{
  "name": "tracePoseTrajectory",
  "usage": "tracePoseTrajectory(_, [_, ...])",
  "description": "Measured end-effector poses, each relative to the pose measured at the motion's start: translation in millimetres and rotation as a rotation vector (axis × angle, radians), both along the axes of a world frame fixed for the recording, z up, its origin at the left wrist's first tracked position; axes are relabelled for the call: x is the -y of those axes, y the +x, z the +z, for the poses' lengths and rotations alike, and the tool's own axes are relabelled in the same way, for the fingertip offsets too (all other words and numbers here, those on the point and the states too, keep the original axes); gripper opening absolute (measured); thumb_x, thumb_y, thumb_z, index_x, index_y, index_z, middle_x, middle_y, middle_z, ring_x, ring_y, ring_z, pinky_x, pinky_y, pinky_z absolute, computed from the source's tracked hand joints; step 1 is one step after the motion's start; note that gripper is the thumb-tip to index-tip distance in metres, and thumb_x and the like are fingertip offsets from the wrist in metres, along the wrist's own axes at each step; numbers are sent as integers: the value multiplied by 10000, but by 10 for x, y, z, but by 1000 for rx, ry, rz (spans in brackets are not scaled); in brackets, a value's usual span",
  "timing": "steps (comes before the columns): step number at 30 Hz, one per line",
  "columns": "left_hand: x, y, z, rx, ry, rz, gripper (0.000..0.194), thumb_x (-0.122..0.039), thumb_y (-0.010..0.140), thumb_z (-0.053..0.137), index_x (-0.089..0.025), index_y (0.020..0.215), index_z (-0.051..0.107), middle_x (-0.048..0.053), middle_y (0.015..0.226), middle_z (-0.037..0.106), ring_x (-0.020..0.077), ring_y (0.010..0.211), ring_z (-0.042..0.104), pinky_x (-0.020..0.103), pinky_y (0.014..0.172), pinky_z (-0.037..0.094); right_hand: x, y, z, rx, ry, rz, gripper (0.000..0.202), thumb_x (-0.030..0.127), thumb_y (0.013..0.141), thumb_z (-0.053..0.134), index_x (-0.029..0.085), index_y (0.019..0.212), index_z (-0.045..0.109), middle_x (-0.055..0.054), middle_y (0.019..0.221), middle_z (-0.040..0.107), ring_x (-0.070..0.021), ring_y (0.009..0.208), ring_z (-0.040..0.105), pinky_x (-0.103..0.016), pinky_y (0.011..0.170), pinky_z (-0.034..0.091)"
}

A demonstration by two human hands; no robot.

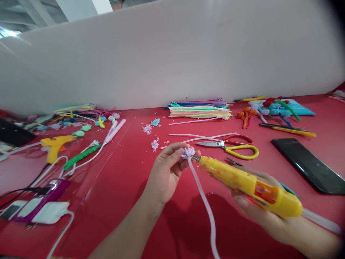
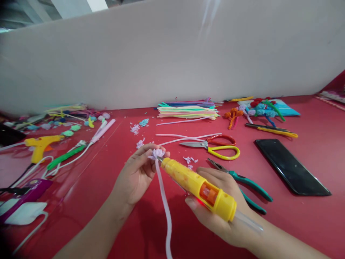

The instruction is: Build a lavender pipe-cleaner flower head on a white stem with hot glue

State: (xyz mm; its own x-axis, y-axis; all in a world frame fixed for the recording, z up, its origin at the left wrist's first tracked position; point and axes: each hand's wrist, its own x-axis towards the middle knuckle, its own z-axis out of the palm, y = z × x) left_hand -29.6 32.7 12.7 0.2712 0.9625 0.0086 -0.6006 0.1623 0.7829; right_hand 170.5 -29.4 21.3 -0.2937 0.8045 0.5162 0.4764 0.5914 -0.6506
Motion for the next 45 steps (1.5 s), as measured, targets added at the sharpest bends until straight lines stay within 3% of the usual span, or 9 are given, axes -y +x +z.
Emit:
tracePoseTrajectory(15, [2, 15, 20, -37, -30, 19, 66, -168, 802, 669, -169, 846, 718, 9, 809, 724, 139, 804, 717, 120, 617, 538, 0, -15, 2, -20, 4, -3, 170, 289, 831, 545, 262, 670, 497, 26, 541, 508, -140, 440, 495, -281, 423, 343])
tracePoseTrajectory(29, [7, 15, 7, -55, -47, 32, 73, -192, 782, 687, -166, 847, 710, 23, 831, 727, 156, 832, 716, 153, 683, 545, -2, 10, -9, -72, -74, 44, 111, 310, 831, 543, 259, 732, 538, 22, 574, 576, -137, 434, 525, -269, 427, 406])
tracePoseTrajectory(33, [-8, 16, 3, -31, -61, 56, 64, -174, 778, 683, -161, 832, 714, 19, 803, 722, 129, 771, 706, 158, 677, 551, 16, 41, -81, -87, -67, 18, 106, 310, 837, 557, 256, 749, 580, 3, 661, 642, -165, 568, 620, -262, 517, 486])
tracePoseTrajectory(36, [-6, 16, 17, -49, -99, 48, 59, -168, 788, 659, -145, 800, 712, 27, 796, 716, 108, 678, 684, 170, 647, 554, 22, 68, -234, -237, -151, -67, 135, 358, 846, 574, 268, 919, 642, -28, 859, 701, -216, 781, 674, -310, 701, 555])
tracePoseTrajectory(38, [20, 28, 19, -93, -127, -37, 78, -177, 798, 646, -134, 805, 710, 54, 864, 723, 107, 643, 677, 172, 602, 542, -9, 57, -303, -401, -244, -82, 274, 403, 889, 508, 264, 1094, 626, -55, 1013, 701, -248, 933, 665, -366, 809, 554])
tracePoseTrajectory(41, [102, 81, -23, -129, -153, -311, 122, -181, 795, 645, -136, 880, 720, 79, 889, 728, 148, 662, 698, 194, 566, 529, -105, -16, -297, -578, -384, -72, 302, 456, 893, 504, 251, 1066, 644, -51, 1022, 702, -244, 929, 668, -370, 839, 550])
tracePoseTrajectory(43, [171, 137, -77, -117, -180, -496, 145, -209, 771, 676, -134, 885, 726, 58, 702, 707, 178, 645, 707, 209, 554, 522, -163, -82, -259, -626, -483, -56, 327, 496, 886, 502, 232, 993, 662, -41, 908, 711, -224, 815, 680, -339, 756, 569])
tracePoseTrajectory(45, [233, 197, -132, -128, -203, -580, 174, -224, 749, 701, -131, 892, 729, 57, 679, 704, 183, 646, 705, 230, 572, 526, -188, -144, -240, -632, -586, -28, 376, 530, 887, 480, 211, 985, 653, -35, 809, 699, -209, 722, 672, -310, 648, 571])
